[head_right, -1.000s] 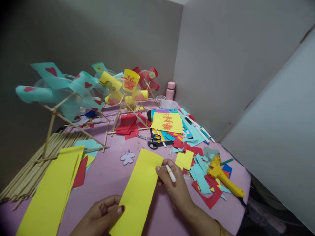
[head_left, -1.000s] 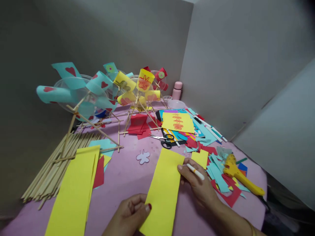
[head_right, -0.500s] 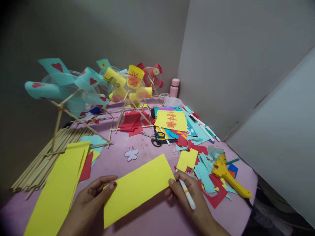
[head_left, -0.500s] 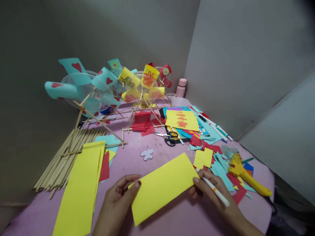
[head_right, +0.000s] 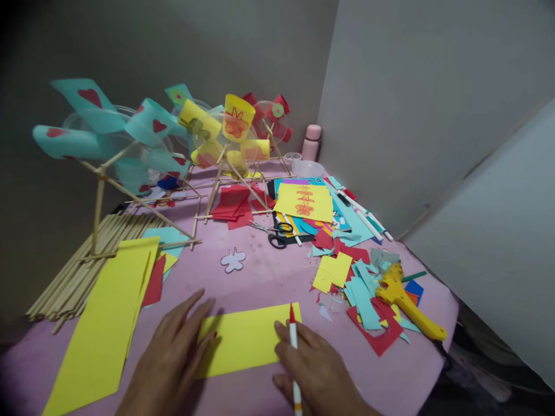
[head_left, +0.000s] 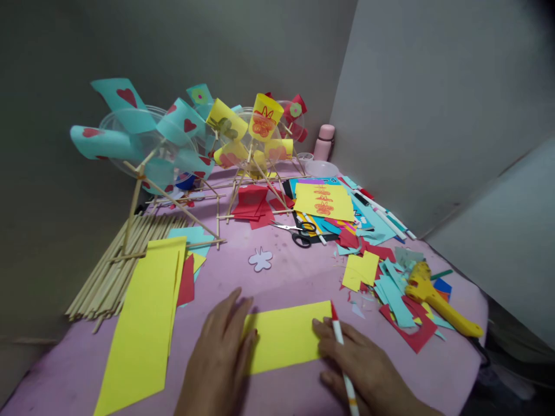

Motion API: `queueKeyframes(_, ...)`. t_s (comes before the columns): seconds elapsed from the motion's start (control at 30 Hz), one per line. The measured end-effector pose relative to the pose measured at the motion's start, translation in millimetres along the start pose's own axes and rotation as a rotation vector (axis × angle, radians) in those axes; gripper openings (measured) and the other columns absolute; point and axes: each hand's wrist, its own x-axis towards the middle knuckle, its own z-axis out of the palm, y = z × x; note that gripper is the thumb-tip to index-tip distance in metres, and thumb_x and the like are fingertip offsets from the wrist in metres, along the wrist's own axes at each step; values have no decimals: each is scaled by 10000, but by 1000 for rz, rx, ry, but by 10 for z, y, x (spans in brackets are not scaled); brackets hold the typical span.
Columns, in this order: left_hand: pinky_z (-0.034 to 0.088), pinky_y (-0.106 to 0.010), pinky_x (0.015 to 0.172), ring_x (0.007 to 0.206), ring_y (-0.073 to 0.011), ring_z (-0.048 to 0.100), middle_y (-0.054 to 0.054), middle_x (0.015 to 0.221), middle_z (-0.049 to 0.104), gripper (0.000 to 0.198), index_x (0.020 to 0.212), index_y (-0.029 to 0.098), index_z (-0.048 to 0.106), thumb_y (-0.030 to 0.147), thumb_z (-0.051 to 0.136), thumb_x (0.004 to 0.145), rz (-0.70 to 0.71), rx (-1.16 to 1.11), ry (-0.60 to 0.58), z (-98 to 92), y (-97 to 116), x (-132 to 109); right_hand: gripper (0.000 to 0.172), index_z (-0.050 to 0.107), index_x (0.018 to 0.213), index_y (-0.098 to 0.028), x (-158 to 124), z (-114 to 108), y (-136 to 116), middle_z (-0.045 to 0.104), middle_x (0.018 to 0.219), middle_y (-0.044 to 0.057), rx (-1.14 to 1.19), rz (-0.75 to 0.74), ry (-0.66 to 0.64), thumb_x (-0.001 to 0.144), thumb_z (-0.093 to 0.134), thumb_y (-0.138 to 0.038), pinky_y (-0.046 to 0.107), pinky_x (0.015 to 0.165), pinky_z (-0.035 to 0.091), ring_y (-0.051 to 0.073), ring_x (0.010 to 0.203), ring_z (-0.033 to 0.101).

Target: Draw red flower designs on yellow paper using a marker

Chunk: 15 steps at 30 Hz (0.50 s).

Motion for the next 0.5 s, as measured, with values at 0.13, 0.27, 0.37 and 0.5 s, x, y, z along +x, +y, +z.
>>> queueKeyframes(0.13,392,-309,963,1209,-232,475,-70,1344,507,515,1369,204,393,338,489,881,554,208,-108,220,84,-240,322,610,977,-195,26,265,7,606,1236,156,-80,-91,-171,830,572,-479,426,819,504,325,1040,621)
queueKeyframes(0.27,374,-252,950,1155,-182,533,-12,1294,555,572,1422,259,294,207,459,877,618,299,-203,300,-1,-340,325,606,985,-207,-75,361,97,554,1287,153,-88,-90,-208,821,580,-487,423,882,471,310,1099,593)
queueKeyframes(0.37,407,-252,919,1146,-192,546,-8,1310,535,605,1438,287,236,254,479,885,588,269,-245,182,-113,-363,266,603,962,-205,-120,286,142,585,1251,151,-88,-85,-164,809,599,-422,406,842,503,306,1054,625)
queueKeyframes(0.5,443,-255,901,1136,-203,555,-20,1333,517,554,1392,306,346,372,530,873,449,175,-204,18,-218,-365,212,587,995,-172,-92,110,137,614,1211,173,-77,-89,-162,791,583,-226,388,797,535,306,1024,642)
